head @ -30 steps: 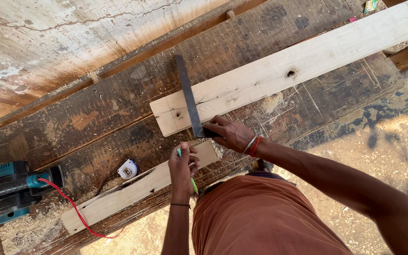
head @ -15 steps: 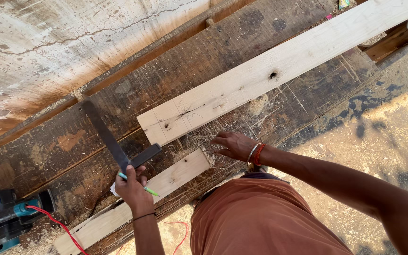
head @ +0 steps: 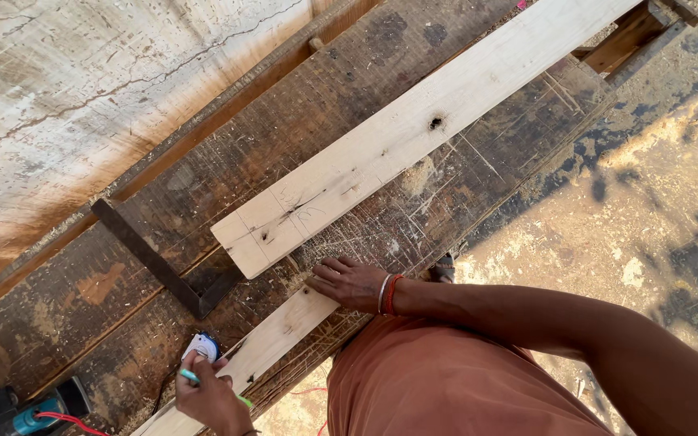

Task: The person stands at a workbench and marks wooden planks with a green pencil. They position an L-shaped square against each plank, align and reposition the planks, and draw straight guide lines across them, working through several planks one at a time.

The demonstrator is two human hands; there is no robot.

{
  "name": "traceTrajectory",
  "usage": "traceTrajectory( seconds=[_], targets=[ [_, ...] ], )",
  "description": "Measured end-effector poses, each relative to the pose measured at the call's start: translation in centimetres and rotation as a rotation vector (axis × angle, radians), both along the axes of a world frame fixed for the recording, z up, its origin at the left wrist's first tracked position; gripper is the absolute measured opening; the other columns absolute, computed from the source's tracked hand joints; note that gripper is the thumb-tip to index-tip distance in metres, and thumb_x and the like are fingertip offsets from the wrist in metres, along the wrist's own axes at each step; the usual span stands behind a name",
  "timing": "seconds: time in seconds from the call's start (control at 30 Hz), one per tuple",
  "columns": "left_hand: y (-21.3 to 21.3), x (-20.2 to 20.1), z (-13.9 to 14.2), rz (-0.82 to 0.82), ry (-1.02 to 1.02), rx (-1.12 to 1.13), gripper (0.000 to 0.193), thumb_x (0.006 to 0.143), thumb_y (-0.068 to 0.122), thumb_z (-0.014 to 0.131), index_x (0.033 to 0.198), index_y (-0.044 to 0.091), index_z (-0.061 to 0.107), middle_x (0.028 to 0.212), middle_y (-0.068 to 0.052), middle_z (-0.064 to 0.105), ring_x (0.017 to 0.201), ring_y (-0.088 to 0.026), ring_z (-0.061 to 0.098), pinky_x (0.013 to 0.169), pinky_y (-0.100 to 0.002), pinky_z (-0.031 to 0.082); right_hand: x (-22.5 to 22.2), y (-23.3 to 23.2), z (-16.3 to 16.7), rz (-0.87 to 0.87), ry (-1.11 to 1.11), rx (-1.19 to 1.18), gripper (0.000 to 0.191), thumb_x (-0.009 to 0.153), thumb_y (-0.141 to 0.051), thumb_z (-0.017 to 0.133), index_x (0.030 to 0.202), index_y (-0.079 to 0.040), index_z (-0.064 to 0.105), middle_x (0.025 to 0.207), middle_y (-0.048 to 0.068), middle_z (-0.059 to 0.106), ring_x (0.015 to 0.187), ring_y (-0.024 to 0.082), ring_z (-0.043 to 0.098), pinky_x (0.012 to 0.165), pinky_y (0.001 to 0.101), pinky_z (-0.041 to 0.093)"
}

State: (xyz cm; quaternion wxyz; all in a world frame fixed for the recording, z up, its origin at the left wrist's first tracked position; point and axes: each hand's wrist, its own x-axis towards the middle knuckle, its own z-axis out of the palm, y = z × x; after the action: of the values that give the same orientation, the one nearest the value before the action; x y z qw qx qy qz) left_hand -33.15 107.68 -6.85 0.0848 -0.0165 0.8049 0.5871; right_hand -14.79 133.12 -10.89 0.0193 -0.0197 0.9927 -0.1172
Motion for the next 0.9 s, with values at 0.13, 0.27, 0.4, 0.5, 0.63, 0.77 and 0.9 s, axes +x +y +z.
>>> traceTrajectory(
  seconds=[0.13, 0.27, 0.4, 0.5, 0.63, 0.77, 0.9],
  targets=[
    [-3.6, -0.4, 0.7, 0.063, 0.045, -0.157, 0.025, 0.107, 0.006, 0.057, 0.127, -0.007, 0.062, 0.096, -0.018, 0.067, 0.069, -0.013, 0.066, 0.04, -0.023, 0.037, 0.4, -0.1, -0.1, -0.009, 0.043, -0.073, 0.069, 0.094, -0.02, 0.068, 0.153, 0.0, 0.038, 0.145, 0.018, 0.05, 0.136, 0.033, 0.048, 0.116, 0.0477, 0.041],
    [-7.2, -0.1, 0.7, 0.075, 0.169, -0.379, 0.026, 0.106, 0.007, 0.061, 0.127, -0.009, 0.064, 0.103, -0.019, 0.066, 0.065, -0.019, 0.066, 0.047, -0.028, 0.048, 4.0, 1.2, 0.8, -0.036, -0.051, -0.123, 0.082, 0.08, -0.021, 0.073, 0.151, -0.002, 0.038, 0.146, 0.018, 0.048, 0.136, 0.033, 0.045, 0.115, 0.0483, 0.039],
    [-9.7, 0.5, -0.1, 0.056, 0.297, -0.549, 0.028, 0.104, 0.005, 0.062, 0.13, -0.008, 0.065, 0.125, -0.025, 0.05, 0.06, -0.021, 0.067, 0.061, -0.027, 0.06, 8.3, 3.1, 2.0, -0.16, 0.013, -0.131, 0.083, 0.082, -0.034, 0.075, 0.149, -0.004, 0.037, 0.149, 0.02, 0.043, 0.139, 0.035, 0.042, 0.117, 0.0503, 0.037],
    [-10.0, 0.8, -0.6, 0.102, 0.212, -0.539, 0.033, 0.107, 0.007, 0.061, 0.138, -0.004, 0.062, 0.122, -0.019, 0.055, 0.063, -0.018, 0.068, 0.061, -0.027, 0.06, 11.0, 4.9, 2.7, -0.253, 0.026, -0.162, 0.088, 0.079, -0.041, 0.077, 0.147, -0.005, 0.035, 0.148, 0.02, 0.041, 0.137, 0.037, 0.041, 0.115, 0.0529, 0.036],
    [-8.9, 1.2, -1.2, 0.11, 0.141, -0.348, 0.039, 0.1, 0.006, 0.063, 0.138, -0.004, 0.059, 0.112, -0.022, 0.056, 0.062, -0.018, 0.068, 0.048, -0.024, 0.054, 13.3, 7.4, 3.0, -0.319, -0.036, -0.071, 0.08, 0.082, -0.025, 0.075, 0.149, -0.011, 0.036, 0.151, 0.014, 0.041, 0.142, 0.034, 0.039, 0.12, 0.0516, 0.034],
    [-7.7, 1.5, -2.2, 0.113, -0.07, -0.177, 0.042, 0.099, 0.008, 0.066, 0.137, -0.001, 0.053, 0.091, -0.015, 0.067, 0.058, -0.017, 0.066, 0.035, -0.025, 0.04, 14.8, 9.9, 2.7, -0.352, -0.029, -0.075, 0.079, 0.08, -0.016, 0.074, 0.149, -0.014, 0.036, 0.152, 0.011, 0.041, 0.145, 0.031, 0.037, 0.123, 0.0501, 0.034],
    [-6.8, 1.4, -3.3, 0.149, -0.209, -0.076, 0.026, 0.099, 0.01, 0.07, 0.117, -0.007, 0.063, 0.078, -0.012, 0.068, 0.056, -0.017, 0.063, 0.038, -0.023, 0.04, 15.5, 11.8, 2.3, -0.418, -0.074, -0.125, 0.077, 0.083, -0.007, 0.071, 0.151, -0.009, 0.034, 0.156, 0.014, 0.038, 0.147, 0.032, 0.037, 0.117, 0.0435, 0.042]
  ],
)
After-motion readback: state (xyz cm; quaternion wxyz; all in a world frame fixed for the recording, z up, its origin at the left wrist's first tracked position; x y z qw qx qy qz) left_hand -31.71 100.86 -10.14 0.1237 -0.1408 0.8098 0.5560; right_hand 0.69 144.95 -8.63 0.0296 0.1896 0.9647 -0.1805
